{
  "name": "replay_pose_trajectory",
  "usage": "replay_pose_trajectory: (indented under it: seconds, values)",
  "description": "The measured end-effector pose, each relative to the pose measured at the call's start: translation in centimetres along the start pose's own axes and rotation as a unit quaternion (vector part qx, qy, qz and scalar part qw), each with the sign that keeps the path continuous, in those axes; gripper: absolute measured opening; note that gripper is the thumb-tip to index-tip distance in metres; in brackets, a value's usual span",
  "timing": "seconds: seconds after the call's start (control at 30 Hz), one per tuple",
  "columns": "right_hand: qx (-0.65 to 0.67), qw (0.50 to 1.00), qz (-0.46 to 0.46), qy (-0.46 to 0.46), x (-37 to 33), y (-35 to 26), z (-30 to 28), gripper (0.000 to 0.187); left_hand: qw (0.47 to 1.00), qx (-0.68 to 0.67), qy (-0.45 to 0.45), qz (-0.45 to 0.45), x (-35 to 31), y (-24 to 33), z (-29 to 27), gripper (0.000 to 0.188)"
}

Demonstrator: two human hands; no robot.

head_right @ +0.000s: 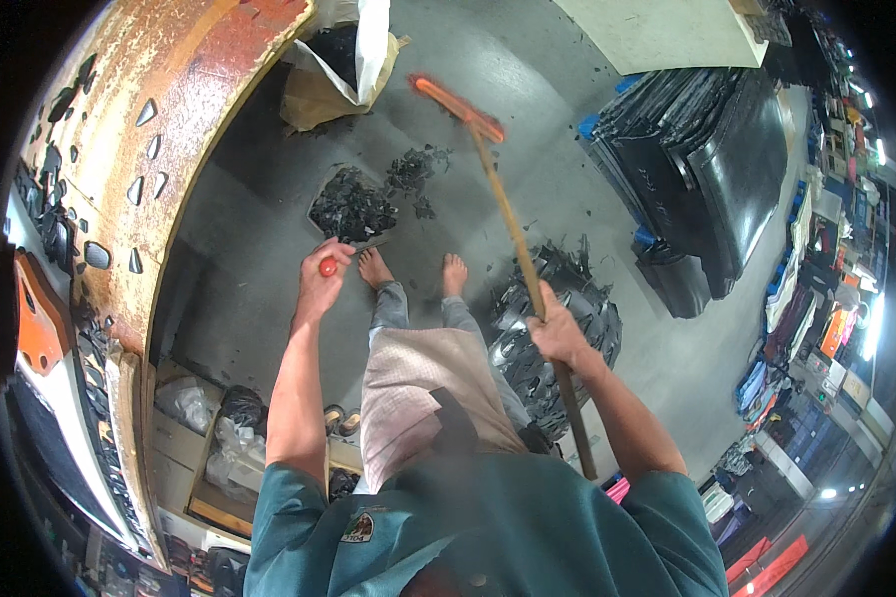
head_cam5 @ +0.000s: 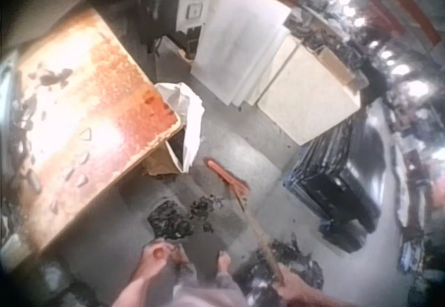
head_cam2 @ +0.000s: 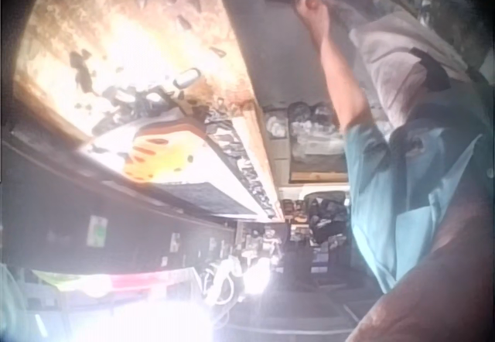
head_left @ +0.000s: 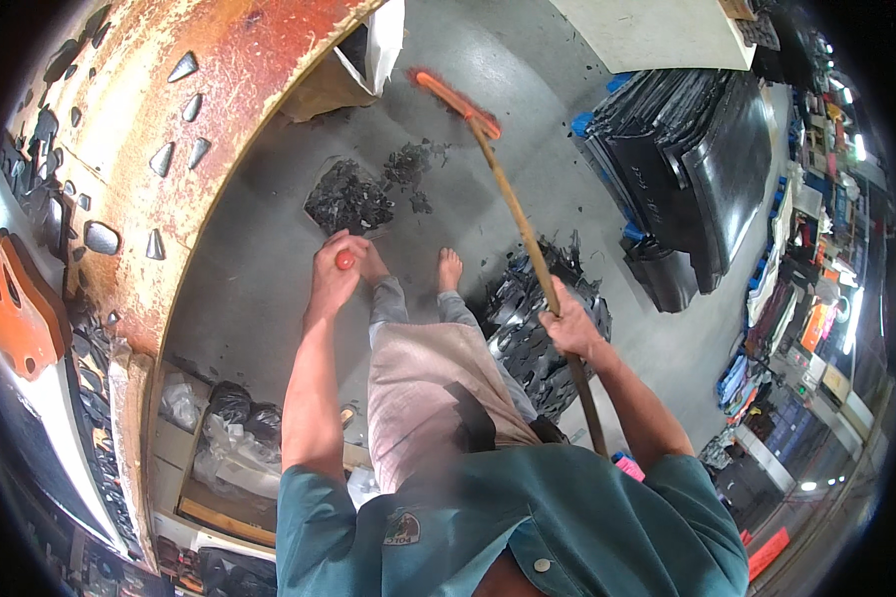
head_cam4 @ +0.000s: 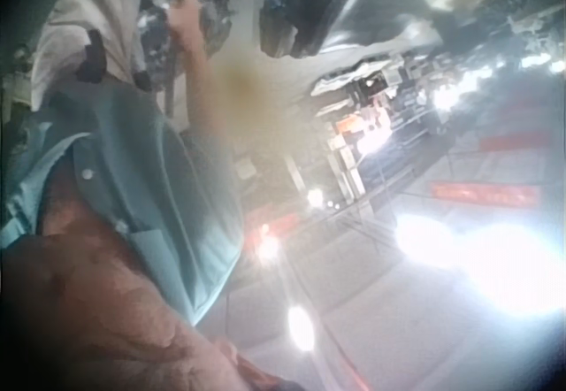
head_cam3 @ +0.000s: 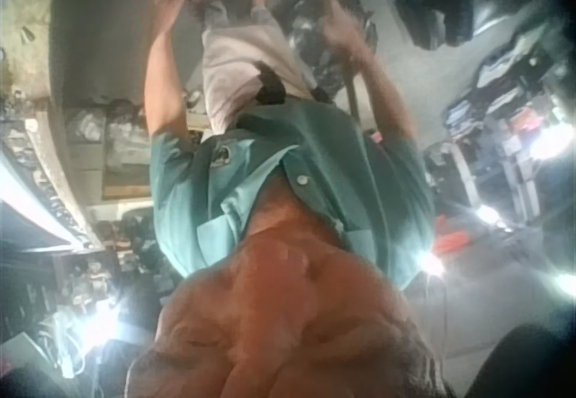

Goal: The person sweeps debris on the floor with a broom and dustpan, then collects the debris into a bag. They then place a black sheet with cutouts onto a machine and use a wooden tool to press and smooth the material.

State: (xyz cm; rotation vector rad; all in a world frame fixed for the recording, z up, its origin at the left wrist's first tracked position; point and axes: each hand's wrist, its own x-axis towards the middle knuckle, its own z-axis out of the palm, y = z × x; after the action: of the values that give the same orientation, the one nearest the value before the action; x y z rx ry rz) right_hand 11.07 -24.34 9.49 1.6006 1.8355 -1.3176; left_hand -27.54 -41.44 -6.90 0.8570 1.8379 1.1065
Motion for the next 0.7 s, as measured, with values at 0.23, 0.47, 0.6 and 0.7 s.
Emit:
replay_pose_trajectory:
  seconds: [0.23, 0.47, 0.6, 0.7]
  values:
    - [0.023, 0.992, -0.023, -0.124, -5.1, -3.6, 4.3, 0.084, 0.999, -0.016, 0.004, 0.051, 3.9, -0.4, 2.9, 0.014]
    - [0.129, 0.961, -0.036, -0.240, -9.3, -7.5, 4.3, 0.071, 0.999, -0.039, -0.011, 0.027, 4.4, -0.8, 2.6, 0.013]
    - [0.164, 0.951, -0.030, -0.262, -12.2, -7.6, 4.4, 0.067, 0.999, -0.025, -0.006, 0.040, 3.5, -1.5, 1.4, 0.014]
    - [0.216, 0.944, 0.056, -0.245, -15.1, -7.2, 3.9, 0.070, 0.998, -0.009, -0.011, 0.055, 2.4, -1.7, -0.1, 0.015]
